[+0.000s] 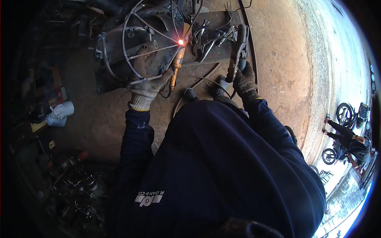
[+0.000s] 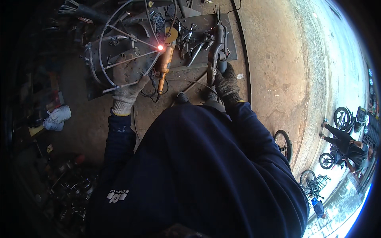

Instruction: The person welds metal wire pieces together using a welding electrode holder, then strikes the welded joints with a chipping hammer to remove slag.

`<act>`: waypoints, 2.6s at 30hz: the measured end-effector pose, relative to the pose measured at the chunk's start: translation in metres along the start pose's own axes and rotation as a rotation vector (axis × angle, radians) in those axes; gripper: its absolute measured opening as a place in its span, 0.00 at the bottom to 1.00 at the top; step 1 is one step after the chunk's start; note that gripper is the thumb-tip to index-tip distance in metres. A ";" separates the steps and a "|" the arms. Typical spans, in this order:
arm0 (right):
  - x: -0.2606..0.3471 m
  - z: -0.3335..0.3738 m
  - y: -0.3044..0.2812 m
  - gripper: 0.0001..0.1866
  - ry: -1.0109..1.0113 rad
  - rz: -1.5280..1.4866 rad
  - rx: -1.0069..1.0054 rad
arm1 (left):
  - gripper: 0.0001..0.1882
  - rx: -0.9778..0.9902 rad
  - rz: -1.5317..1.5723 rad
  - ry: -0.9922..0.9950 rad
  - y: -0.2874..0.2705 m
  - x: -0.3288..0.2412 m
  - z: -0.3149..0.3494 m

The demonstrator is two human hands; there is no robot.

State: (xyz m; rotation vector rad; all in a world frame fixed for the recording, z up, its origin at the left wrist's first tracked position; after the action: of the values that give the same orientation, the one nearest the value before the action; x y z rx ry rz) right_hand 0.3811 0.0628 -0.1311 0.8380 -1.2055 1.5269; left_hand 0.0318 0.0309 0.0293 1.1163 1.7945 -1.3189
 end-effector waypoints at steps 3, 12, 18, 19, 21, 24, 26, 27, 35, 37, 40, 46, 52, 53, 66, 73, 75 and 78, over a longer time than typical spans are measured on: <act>-0.004 -0.004 -0.008 0.23 0.067 -0.058 -0.004 | 0.49 -0.004 0.092 -0.050 0.000 0.010 0.000; 0.004 -0.008 -0.033 0.26 0.157 -0.055 -0.099 | 0.50 -0.048 0.575 -0.064 -0.004 0.000 -0.009; 0.016 -0.015 -0.033 0.24 0.211 -0.170 -0.027 | 0.50 0.018 0.783 -0.051 -0.009 -0.026 -0.018; 0.018 -0.017 -0.033 0.24 0.198 -0.213 -0.014 | 0.51 0.007 0.790 -0.077 -0.008 -0.032 -0.019; 0.023 -0.020 -0.033 0.25 0.182 -0.259 0.005 | 0.50 0.001 0.812 -0.071 -0.007 -0.040 -0.019; 0.028 -0.024 -0.033 0.25 0.200 -0.258 0.047 | 0.50 -0.007 0.848 -0.065 -0.009 -0.046 -0.019; 0.025 -0.028 -0.034 0.24 0.183 -0.269 0.063 | 0.50 -0.006 0.859 -0.063 -0.010 -0.050 -0.021; 0.024 -0.032 -0.035 0.24 0.178 -0.270 0.067 | 0.50 -0.021 0.872 -0.077 -0.010 -0.052 -0.021; 0.069 -0.044 -0.039 0.21 0.192 -0.219 0.154 | 0.49 -0.106 0.947 -0.147 -0.014 -0.051 -0.016; 0.067 -0.058 -0.039 0.20 0.125 -0.274 0.135 | 0.50 -0.107 0.920 -0.131 -0.015 -0.053 -0.020; 0.096 -0.082 -0.038 0.19 -0.039 -0.319 0.096 | 0.48 -0.151 0.909 -0.109 -0.014 -0.055 -0.022; 0.258 -0.136 -0.032 0.27 -0.343 -0.331 0.166 | 0.53 -0.250 0.838 -0.185 -0.029 -0.015 0.002; 0.416 -0.186 0.009 0.31 -0.737 -0.328 0.032 | 0.47 -0.300 0.934 -0.046 -0.028 -0.020 0.006; 0.432 -0.205 0.020 0.31 -0.748 -0.326 0.031 | 0.47 -0.300 0.937 -0.035 -0.031 -0.026 0.002; 0.442 -0.242 0.073 0.23 -1.106 0.018 -0.067 | 0.38 -0.454 0.798 -0.059 -0.066 -0.028 0.037; 0.425 -0.208 0.077 0.24 -0.899 0.233 -0.217 | 0.51 -0.461 0.830 -0.106 -0.083 -0.027 0.044; 0.418 -0.200 0.075 0.27 -0.750 0.114 -0.002 | 0.50 -0.408 0.769 -0.099 -0.085 -0.025 0.038; 0.375 -0.161 0.073 0.28 -0.927 0.072 -0.207 | 0.50 -0.351 0.757 -0.051 -0.084 -0.023 0.031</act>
State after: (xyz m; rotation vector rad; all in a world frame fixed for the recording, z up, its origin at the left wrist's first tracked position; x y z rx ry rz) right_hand 0.2139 0.3177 0.1496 1.4368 -2.0234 1.0258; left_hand -0.0329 -0.0159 0.0750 1.3458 1.2822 -0.5530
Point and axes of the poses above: each hand's wrist, its own z-axis away from the middle knuckle, its own y-axis out of the palm, x = y × z, the point moved 3 cm from there along -z, towards the middle knuckle, and after that the axes turned 7 degrees about z, right-handed, at the moved point
